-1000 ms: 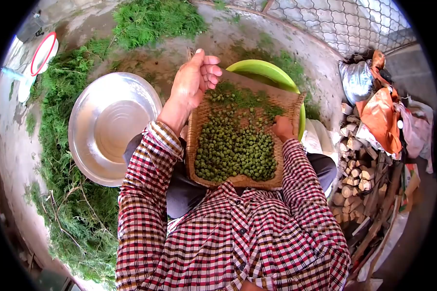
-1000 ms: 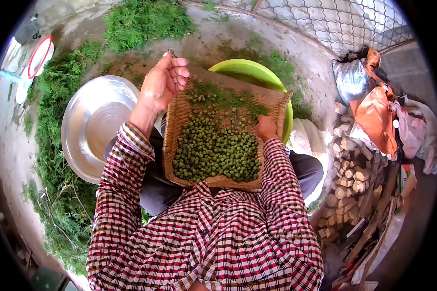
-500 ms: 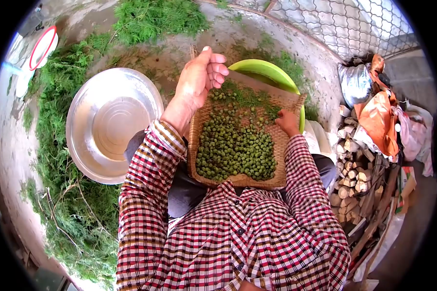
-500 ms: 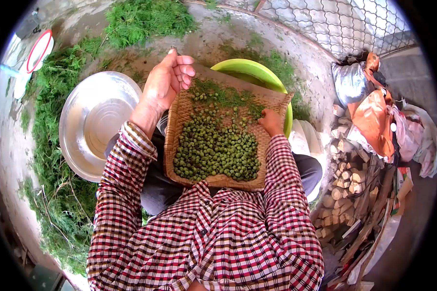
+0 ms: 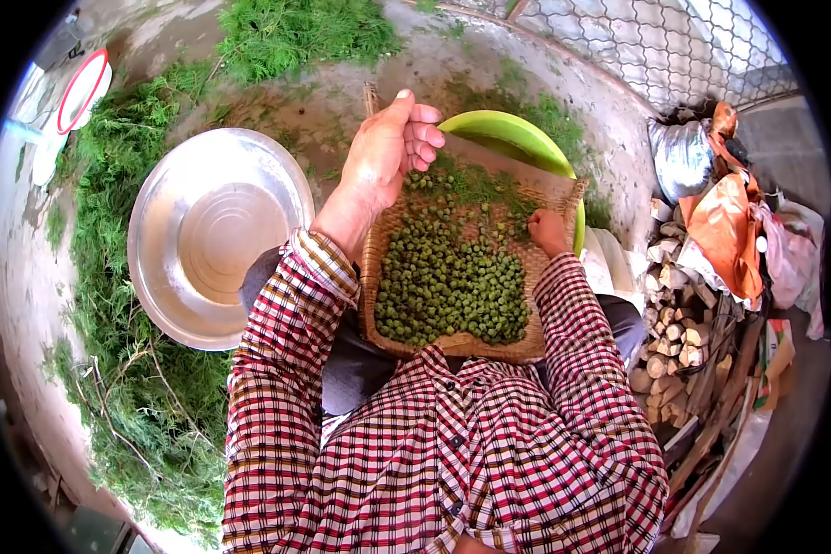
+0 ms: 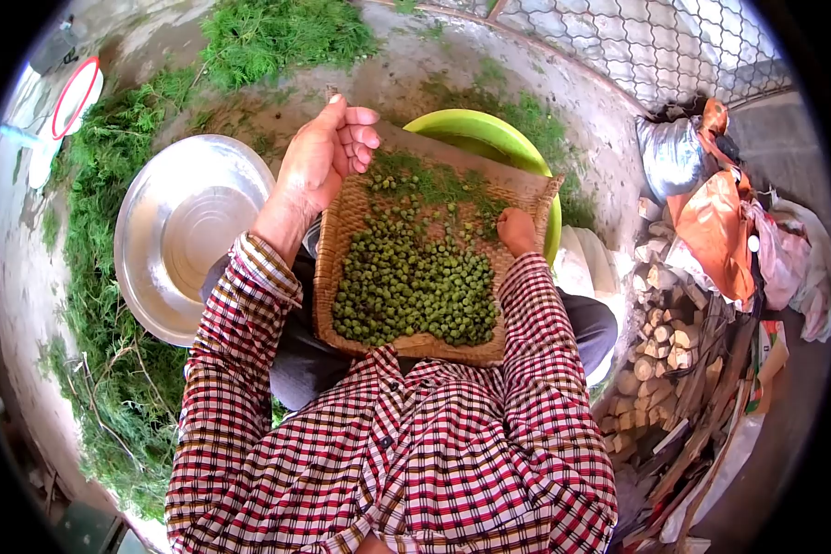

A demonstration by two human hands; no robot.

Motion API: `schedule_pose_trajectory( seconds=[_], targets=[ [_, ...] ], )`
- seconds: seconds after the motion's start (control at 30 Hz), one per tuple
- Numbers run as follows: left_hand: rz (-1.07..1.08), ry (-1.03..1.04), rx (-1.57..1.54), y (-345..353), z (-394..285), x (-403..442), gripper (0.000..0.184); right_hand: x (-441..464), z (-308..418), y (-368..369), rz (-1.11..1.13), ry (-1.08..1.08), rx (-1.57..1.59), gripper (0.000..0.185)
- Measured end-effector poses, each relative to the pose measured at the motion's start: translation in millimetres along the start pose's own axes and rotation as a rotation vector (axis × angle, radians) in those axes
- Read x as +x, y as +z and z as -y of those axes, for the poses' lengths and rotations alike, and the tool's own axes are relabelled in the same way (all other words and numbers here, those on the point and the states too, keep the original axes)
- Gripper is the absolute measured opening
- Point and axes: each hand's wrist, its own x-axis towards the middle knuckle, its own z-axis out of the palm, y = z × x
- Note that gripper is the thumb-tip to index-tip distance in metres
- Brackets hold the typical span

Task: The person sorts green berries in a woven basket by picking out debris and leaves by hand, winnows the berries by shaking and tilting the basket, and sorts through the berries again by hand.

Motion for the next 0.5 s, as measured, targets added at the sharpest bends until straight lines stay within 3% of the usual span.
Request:
schedule_pose_trajectory(
  seconds=[0.1, 0.17, 0.4, 0.47, 0.5],
  targets=[
    [0.004, -0.002, 0.003, -1.0, 1.9, 0.8, 0.042, 1.9, 0.2, 1.2, -0.083, -0.026, 0.003, 0.013],
    [0.005, -0.005, 0.006, -1.5, 3.3, 1.1, 0.042, 3.7, 7.9, -3.8, 0.114, 0.098, 0.084, 0.014],
    [-0.003, 0.001, 0.018, 1.3, 5.8, 1.9, 0.04, -5.2, 15.4, -3.6, 0.182, 0.141, 0.068, 0.017],
    [0.001, -0.007, 0.028, 1.6, 6.2, 2.0, 0.041, -15.0, 28.6, -19.5, 0.162, 0.354, 0.364, 0.016],
    [0.003, -0.01, 0.029, 1.8, 6.3, 2.2, 0.041, -17.0, 33.4, -24.9, 0.161, 0.357, 0.365, 0.016]
  ],
)
